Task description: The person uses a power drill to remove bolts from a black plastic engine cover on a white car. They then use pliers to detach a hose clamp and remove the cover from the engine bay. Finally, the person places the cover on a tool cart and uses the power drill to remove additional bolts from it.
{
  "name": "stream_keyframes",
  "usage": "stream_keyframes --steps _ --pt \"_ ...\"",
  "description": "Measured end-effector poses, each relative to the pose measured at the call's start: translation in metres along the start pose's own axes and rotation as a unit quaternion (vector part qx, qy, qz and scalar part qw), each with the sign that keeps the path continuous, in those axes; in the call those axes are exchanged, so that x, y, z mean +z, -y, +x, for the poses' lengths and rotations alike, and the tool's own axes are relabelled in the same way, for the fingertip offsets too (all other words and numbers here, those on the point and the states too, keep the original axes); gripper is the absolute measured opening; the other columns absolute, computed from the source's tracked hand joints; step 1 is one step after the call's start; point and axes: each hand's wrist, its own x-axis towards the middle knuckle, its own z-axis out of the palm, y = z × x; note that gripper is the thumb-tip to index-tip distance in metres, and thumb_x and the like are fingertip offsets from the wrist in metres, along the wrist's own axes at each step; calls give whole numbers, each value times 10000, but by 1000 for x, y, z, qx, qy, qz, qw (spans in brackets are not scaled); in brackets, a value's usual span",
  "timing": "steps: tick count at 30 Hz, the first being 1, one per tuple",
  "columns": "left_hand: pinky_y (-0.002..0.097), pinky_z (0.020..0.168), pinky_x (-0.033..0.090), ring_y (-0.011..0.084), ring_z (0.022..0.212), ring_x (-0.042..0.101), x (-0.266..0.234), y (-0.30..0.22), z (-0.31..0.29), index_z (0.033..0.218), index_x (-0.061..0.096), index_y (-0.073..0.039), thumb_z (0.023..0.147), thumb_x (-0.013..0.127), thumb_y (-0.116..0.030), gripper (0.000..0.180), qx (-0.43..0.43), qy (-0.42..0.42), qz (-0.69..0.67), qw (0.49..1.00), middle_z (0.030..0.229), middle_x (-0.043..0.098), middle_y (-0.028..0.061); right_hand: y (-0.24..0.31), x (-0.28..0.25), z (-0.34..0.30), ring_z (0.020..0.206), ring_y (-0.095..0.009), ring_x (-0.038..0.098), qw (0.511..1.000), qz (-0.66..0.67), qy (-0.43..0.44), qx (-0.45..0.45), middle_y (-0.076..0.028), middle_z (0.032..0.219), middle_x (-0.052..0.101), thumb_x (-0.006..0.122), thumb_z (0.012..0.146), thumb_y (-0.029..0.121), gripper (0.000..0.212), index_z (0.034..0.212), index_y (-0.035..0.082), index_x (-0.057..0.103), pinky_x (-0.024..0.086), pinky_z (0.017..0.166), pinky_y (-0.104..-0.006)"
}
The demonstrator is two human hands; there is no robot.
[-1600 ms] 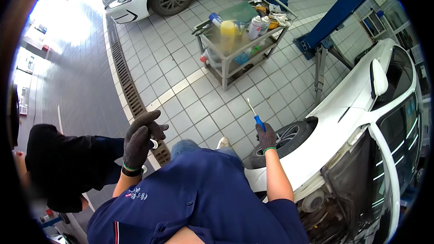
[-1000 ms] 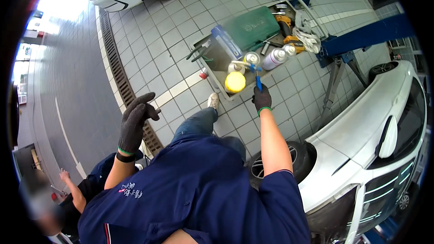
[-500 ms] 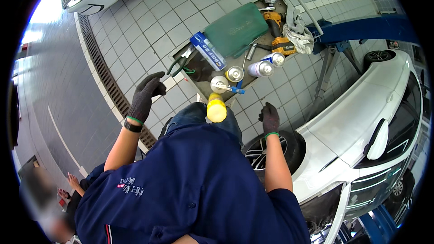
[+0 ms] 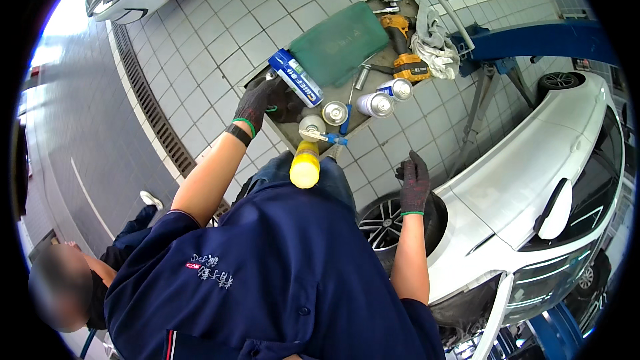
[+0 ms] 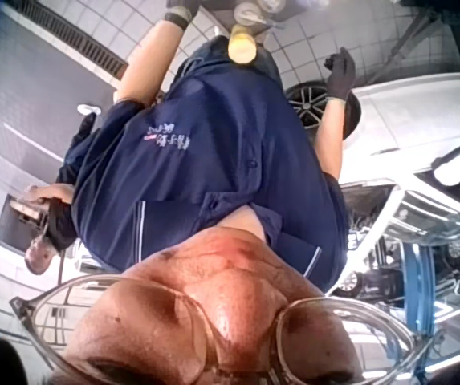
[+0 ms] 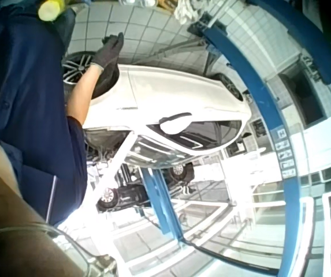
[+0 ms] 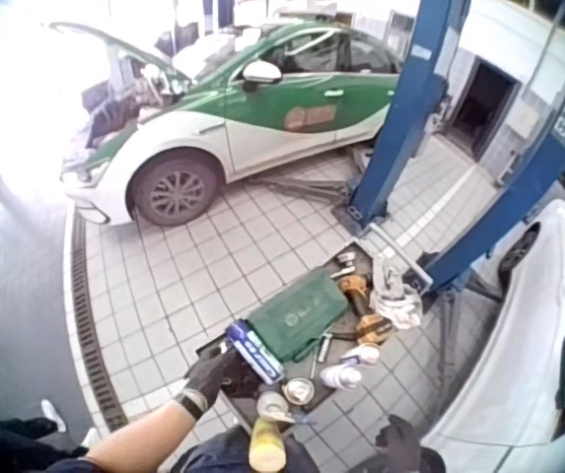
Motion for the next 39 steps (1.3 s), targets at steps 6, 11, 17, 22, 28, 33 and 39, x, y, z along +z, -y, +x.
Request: stream_keyframes --steps 6,11,17,22,28,33,39 --pt "384 1136 495 277 1321 656 -49 43 -8 1521 611 50 1020 743 -436 710 29 -64 61 996 1426 712 217 31 2 11 894 -157 684 1000 8 -15 -12 -78 1072 710 614 1161 190 348 1450 9 683 633 818 -352" --pt "386 1119 515 281 1276 676 -77 28 -39 1523 611 53 1063 689 -364 626 16 -88 10 996 1398 715 200 109 33 59 895 -168 693 995 -29 -17 -99 -91 1067 721 624 1144 183 328 1402 3 715 606 823 -344" --pt "319 970 558 168 1052 693 -96 33 -87 1479 669 -3 1086 694 -327 510 74 -41 -3 996 1199 748 70 204 140 160 1212 -286 731 876 -273 98 -384 -160 1286 779 665 1114 244 339 1349 16 756 550 1070 -390" --pt "333 1036 577 206 1131 741 -69 31 -137 1490 657 -5 1115 657 -277 463 21 -125 -82 989 1248 770 114 236 256 234 1506 -385 537 722 -498 259 -405 -162 1579 632 600 1093 521 591 1528 126 662 410 1263 -484" --pt "353 1061 573 222 1144 747 -11 14 -224 1477 664 -8 1126 629 -299 458 21 -263 -117 957 1240 771 115 188 345 318 1629 -370 402 562 -601 300 -482 -119 1671 566 480 1104 612 672 1604 178 597 260 1340 -600" --pt "349 1024 573 210 1088 753 24 52 -284 1467 686 -32 1116 640 -304 446 4 -370 -147 917 1211 777 91 193 339 318 1359 -378 653 517 -616 349 -480 -192 1360 748 525 1083 610 594 1319 105 729 371 1249 -588" --pt "391 1075 572 230 1169 732 55 41 -309 1494 659 -5 1148 592 -264 437 55 -409 -155 898 1255 760 129 213 252 271 1152 -383 711 580 -485 315 -574 -168 1134 774 697 1005 526 463 1164 95 755 464 1112 -555"
